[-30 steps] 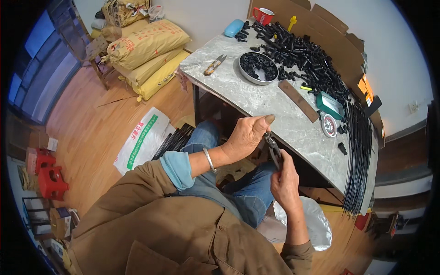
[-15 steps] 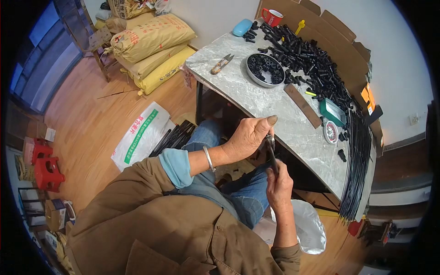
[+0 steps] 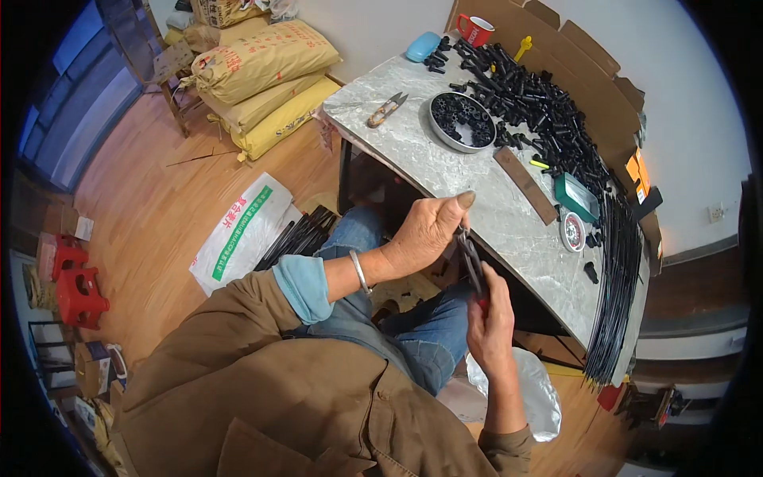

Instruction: Assembling and securing bundles of black cables using plastic ties and cutting them to size.

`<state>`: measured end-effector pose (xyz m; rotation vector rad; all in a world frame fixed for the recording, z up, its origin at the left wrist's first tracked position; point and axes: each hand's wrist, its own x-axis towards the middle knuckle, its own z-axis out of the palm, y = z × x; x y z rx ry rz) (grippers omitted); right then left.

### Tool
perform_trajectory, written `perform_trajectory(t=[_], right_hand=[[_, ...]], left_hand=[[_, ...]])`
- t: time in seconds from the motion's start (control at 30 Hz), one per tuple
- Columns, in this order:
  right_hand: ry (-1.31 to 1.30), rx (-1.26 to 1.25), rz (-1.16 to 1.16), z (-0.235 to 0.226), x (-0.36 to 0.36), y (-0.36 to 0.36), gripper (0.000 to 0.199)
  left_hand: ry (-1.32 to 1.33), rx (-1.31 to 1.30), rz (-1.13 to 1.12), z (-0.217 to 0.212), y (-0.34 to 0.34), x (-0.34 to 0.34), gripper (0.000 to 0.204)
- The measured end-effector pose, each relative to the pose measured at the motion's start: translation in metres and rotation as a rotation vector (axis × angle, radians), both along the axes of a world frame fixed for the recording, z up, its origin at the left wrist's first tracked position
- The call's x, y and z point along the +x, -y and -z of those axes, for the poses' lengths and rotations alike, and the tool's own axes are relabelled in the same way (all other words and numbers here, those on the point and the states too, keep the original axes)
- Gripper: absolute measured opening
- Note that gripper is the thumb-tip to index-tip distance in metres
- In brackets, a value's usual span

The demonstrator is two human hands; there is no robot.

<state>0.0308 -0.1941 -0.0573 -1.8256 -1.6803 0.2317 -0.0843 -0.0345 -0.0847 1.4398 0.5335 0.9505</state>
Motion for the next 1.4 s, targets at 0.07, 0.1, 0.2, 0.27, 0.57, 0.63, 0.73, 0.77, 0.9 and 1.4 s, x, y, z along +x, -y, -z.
perform_trajectory(t=[0.07, 0.1, 0.2, 0.27, 0.57, 0.63, 0.73, 0.77, 0.9, 1.4], right_hand=[[-0.626, -0.266, 0.039, 0.003, 0.0, 0.01, 0.027], [-0.941, -0.315, -0.009, 0.006, -0.003, 0.01, 0.024], [-1.479, -0.474, -0.217, 0.022, 0.001, 0.012, 0.032], [-1.551, -0.642, -0.372, 0.023, 0.019, 0.011, 0.025], [-0.804, -0.3, -0.013, 0.009, 0.001, 0.013, 0.016], [-1.388, -0.441, -0.104, 0.017, -0.009, 0.019, 0.033], [-1.542, -0.675, -0.26, 0.016, 0.012, 0.016, 0.027], [-1.239, -0.733, -0.138, 0.002, 0.014, 0.011, 0.024], [-0.091, -0.323, 0.049, -0.023, 0.001, -0.004, 0.045], [-1.281, -0.663, -0.096, -0.011, 0.004, 0.01, 0.04]], left_hand=[[-0.017, 0.04, 0.01, -0.001, -0.004, -0.006, 0.067], [-0.025, 0.038, 0.043, -0.004, -0.004, -0.008, 0.067], [-0.01, 0.023, 0.082, -0.001, 0.001, -0.006, 0.066], [0.015, 0.011, 0.078, 0.0, 0.002, -0.004, 0.066], [0.02, 0.044, 0.01, -0.001, -0.007, -0.008, 0.065], [0.009, 0.072, 0.057, -0.002, -0.003, -0.008, 0.066], [0.038, 0.097, 0.048, 0.005, -0.001, -0.008, 0.066], [0.035, 0.094, 0.045, 0.005, -0.001, -0.009, 0.066], [-0.014, 0.025, -0.002, 0.004, -0.004, -0.01, 0.066], [-0.001, -0.034, 0.232, 0.002, -0.008, -0.01, 0.07]])
